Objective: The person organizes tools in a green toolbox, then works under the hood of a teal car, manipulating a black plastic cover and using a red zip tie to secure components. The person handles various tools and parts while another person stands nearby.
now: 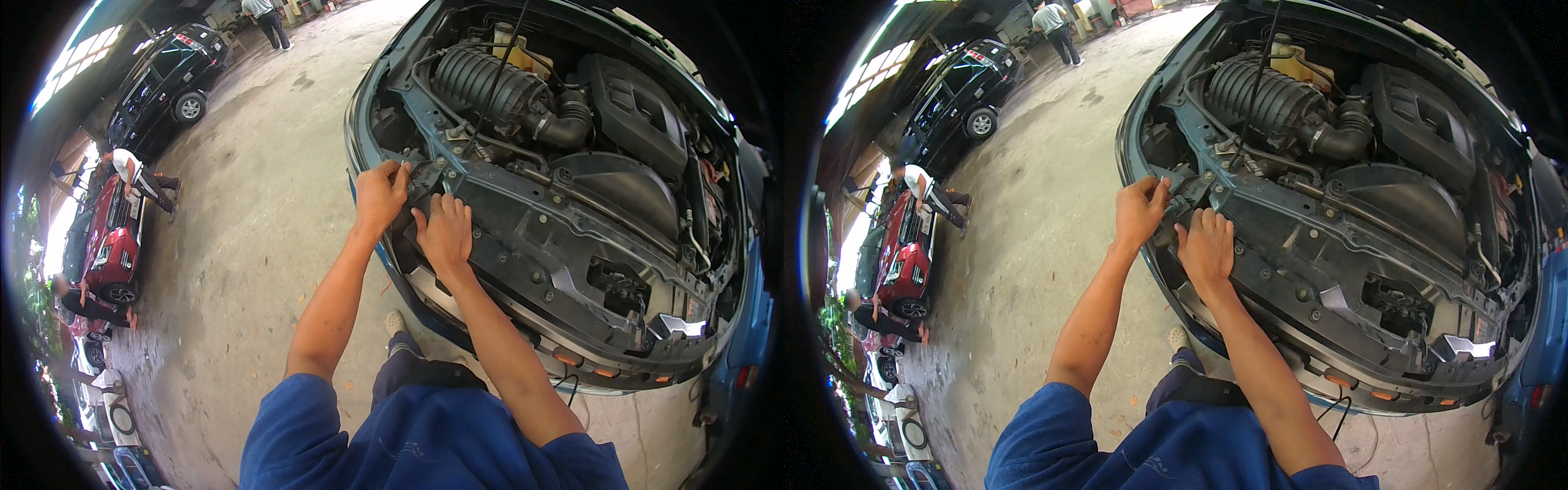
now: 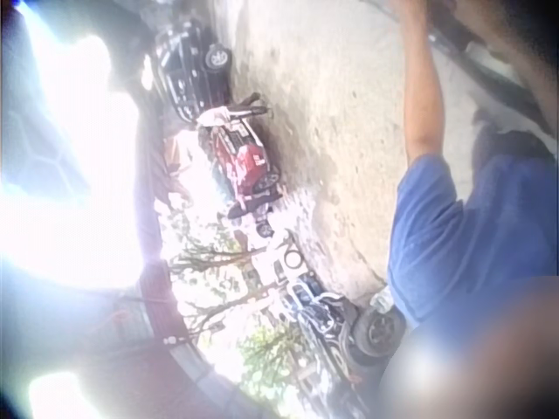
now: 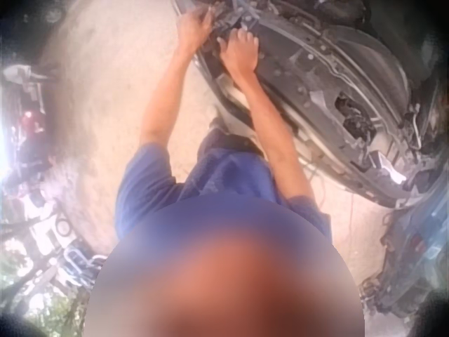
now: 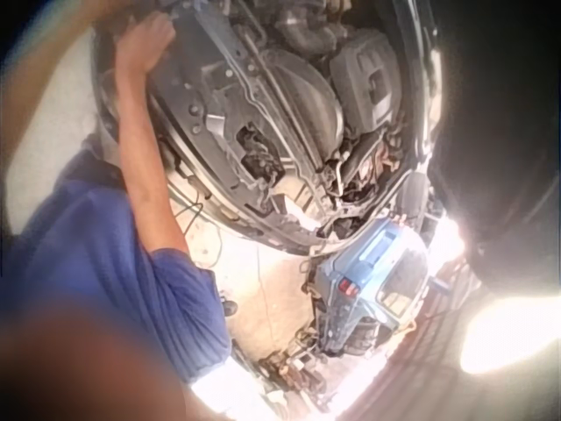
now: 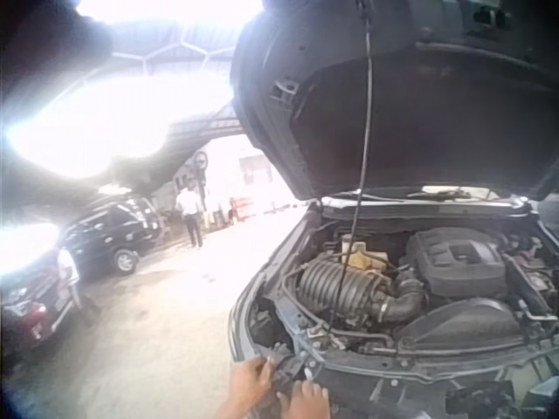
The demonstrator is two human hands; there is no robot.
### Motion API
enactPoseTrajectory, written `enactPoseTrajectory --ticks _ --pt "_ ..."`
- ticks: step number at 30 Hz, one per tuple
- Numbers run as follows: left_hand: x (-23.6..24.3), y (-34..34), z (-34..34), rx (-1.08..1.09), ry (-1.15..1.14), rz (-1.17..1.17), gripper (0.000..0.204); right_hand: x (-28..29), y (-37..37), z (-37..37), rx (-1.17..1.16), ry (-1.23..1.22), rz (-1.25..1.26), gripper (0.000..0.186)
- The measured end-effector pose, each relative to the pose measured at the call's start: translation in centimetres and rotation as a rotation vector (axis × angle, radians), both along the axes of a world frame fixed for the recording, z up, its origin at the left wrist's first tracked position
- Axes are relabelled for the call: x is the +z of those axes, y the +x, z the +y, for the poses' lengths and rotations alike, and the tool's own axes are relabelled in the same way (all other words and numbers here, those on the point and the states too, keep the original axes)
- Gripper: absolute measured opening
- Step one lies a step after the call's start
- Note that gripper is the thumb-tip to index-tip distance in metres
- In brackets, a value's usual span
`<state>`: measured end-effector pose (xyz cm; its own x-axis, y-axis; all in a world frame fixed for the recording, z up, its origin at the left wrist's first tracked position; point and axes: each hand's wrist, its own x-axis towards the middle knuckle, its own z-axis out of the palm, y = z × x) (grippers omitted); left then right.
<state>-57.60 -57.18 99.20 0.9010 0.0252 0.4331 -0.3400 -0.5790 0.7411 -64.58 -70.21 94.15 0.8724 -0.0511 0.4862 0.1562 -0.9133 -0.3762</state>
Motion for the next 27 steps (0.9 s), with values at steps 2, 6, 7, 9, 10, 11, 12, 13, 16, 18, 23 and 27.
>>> enactPoseTrajectory --ticks 2,6,7,9,10,11,12,13,16,18,23,27 --pt "0.0 -0.1 0.1 -0.001 0.008 0.038 0.034 0.0 0.0 0.0 0.0 -0.008 -0.017 0.035" --pt "0.2 -0.3 0.2 0.053 0.116 0.045 0.035 0.1 0.0 -0.1 -0.005 -0.014 -0.013 0.035" --pt "0.3 -0.4 0.1 0.047 0.102 0.046 0.035 0.1 0.1 -0.1 -0.005 -0.014 -0.004 0.035" --pt "0.5 -0.6 0.1 0.054 0.082 0.046 0.035 0.0 0.1 -0.1 -0.003 -0.013 0.015 0.035" --pt "0.6 -0.6 0.1 0.062 0.145 -0.004 0.035 0.0 0.1 -0.1 0.004 0.003 0.008 0.036" --pt "0.8 -0.6 0.2 0.063 0.209 -0.023 0.035 0.0 0.1 0.0 0.008 0.019 0.0 0.036" --pt "1.1 -0.6 0.3 0.062 0.272 -0.043 0.035 -0.1 0.2 0.0 0.012 0.035 -0.007 0.037" --pt "1.4 -0.5 0.4 0.027 0.371 -0.06 0.035 -0.1 0.2 0.0 0.008 0.024 -0.005 0.036" --pt "3.1 0.5 1.0 -0.086 0.633 -0.078 0.035 -0.3 0.2 0.0 0.001 0.002 0.002 0.036" --pt "4.5 1.5 1.1 -0.178 0.768 -0.034 0.035 -0.4 0.2 0.0 0.001 0.004 0.008 0.037" --pt "8.2 4.0 0.1 -0.343 0.559 0.694 0.036 -0.3 0.2 0.0 -0.002 0.016 -0.002 0.038" --pt "8.9 4.2 -0.5 -0.359 0.724 0.736 0.038 -0.1 0.1 0.0 0.001 0.016 -0.01 0.038"
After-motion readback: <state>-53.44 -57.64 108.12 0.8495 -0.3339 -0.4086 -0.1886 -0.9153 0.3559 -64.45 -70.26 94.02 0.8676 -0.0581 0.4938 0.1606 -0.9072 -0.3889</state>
